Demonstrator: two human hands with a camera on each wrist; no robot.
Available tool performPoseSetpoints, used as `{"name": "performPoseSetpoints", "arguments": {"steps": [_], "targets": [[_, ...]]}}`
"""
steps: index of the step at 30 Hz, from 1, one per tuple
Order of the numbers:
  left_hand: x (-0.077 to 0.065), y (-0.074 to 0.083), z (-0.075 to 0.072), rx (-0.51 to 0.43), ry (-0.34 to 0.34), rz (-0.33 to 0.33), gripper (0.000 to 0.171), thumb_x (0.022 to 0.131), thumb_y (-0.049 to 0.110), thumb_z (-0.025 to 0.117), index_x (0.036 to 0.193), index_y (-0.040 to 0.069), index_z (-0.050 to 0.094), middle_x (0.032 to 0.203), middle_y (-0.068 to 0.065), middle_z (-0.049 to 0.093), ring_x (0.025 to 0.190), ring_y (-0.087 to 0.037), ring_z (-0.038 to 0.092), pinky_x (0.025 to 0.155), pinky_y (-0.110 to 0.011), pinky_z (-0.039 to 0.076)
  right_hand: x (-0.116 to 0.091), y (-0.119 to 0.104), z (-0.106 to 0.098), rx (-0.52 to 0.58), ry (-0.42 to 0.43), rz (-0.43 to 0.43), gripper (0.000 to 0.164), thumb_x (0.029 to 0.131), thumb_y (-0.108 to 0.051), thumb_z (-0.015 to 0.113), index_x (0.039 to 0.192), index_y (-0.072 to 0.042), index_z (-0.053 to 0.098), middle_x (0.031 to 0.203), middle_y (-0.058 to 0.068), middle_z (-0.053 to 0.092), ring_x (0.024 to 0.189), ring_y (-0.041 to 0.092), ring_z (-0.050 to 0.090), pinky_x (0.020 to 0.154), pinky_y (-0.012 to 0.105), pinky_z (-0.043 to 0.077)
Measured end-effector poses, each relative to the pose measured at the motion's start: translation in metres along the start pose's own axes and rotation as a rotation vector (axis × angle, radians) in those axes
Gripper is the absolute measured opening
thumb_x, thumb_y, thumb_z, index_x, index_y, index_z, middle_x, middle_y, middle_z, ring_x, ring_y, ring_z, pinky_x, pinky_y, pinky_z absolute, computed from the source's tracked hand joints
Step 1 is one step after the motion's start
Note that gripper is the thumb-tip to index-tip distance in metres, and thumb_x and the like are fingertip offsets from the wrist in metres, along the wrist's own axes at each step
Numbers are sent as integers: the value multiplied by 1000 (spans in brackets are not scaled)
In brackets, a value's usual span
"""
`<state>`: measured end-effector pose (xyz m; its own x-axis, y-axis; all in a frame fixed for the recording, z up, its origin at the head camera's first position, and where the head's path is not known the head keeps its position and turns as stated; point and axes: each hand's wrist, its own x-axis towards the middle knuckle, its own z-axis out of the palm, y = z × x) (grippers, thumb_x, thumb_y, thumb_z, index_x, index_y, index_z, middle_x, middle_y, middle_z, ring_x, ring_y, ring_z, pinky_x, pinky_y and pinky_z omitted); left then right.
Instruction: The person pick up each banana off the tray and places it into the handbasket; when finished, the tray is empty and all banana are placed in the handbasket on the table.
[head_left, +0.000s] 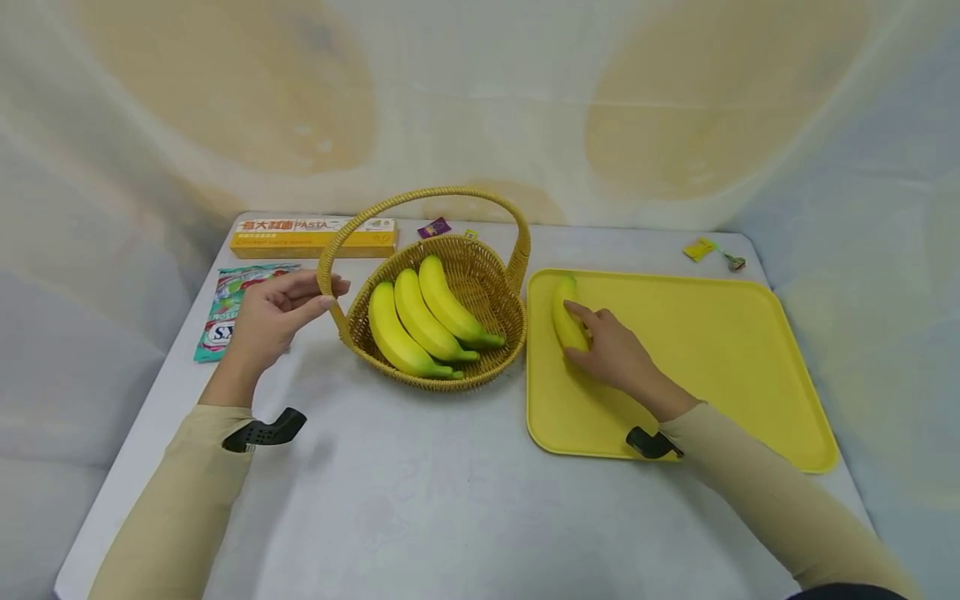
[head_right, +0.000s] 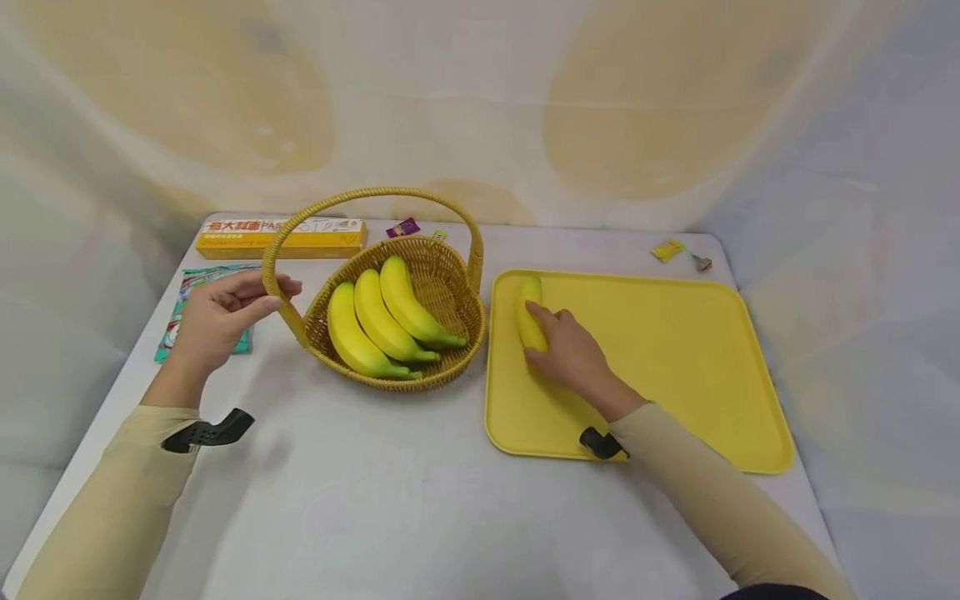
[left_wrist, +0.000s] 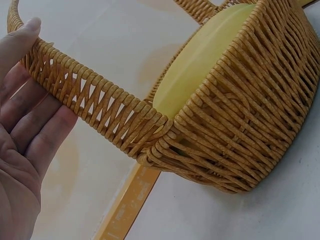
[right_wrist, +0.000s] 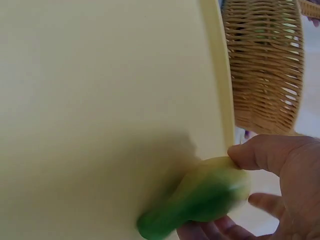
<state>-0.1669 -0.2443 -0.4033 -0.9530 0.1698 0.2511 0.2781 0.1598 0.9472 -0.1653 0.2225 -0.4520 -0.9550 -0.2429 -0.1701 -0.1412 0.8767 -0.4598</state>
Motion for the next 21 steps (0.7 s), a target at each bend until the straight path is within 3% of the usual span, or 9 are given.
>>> {"name": "performPoseSetpoints", "arguments": {"steps": [5,11,17,21], "targets": [[0,1,0,23,1,-4,28,96,3,69,123,-3,69,111,-2,76,105,-14,72,93,-21,55,-9,5,-12,36,-34,-8,69,96,-24,67,158,-17,39,131,24,60,109,36,62,79,47,54],[-1,1,0,24,1,-8,28,96,3,69,123,-3,69,111,-2,76,105,-14,72,93,-20,55,-23,1,-32,124,-95,-24,66,97,-24,66,158,-20,39,138,22,58,113,35,63,81,45,57],[-1,1,-1,5,-4,-4,28,96,2,69,123,-4,69,111,-3,76,104,-14,72,93,-21,55,-37,-9,-66,227,-122,-125,63,99,-22,66,156,-23,41,143,17,56,117,34,62,91,49,54],[-1,0,-1,15,-6,-4,28,96,3,69,123,-3,69,111,-4,76,105,-16,72,93,-21,55,-44,-18,-86,300,-185,-210,59,101,-23,65,156,-26,42,152,11,48,127,34,57,97,52,51]]}}
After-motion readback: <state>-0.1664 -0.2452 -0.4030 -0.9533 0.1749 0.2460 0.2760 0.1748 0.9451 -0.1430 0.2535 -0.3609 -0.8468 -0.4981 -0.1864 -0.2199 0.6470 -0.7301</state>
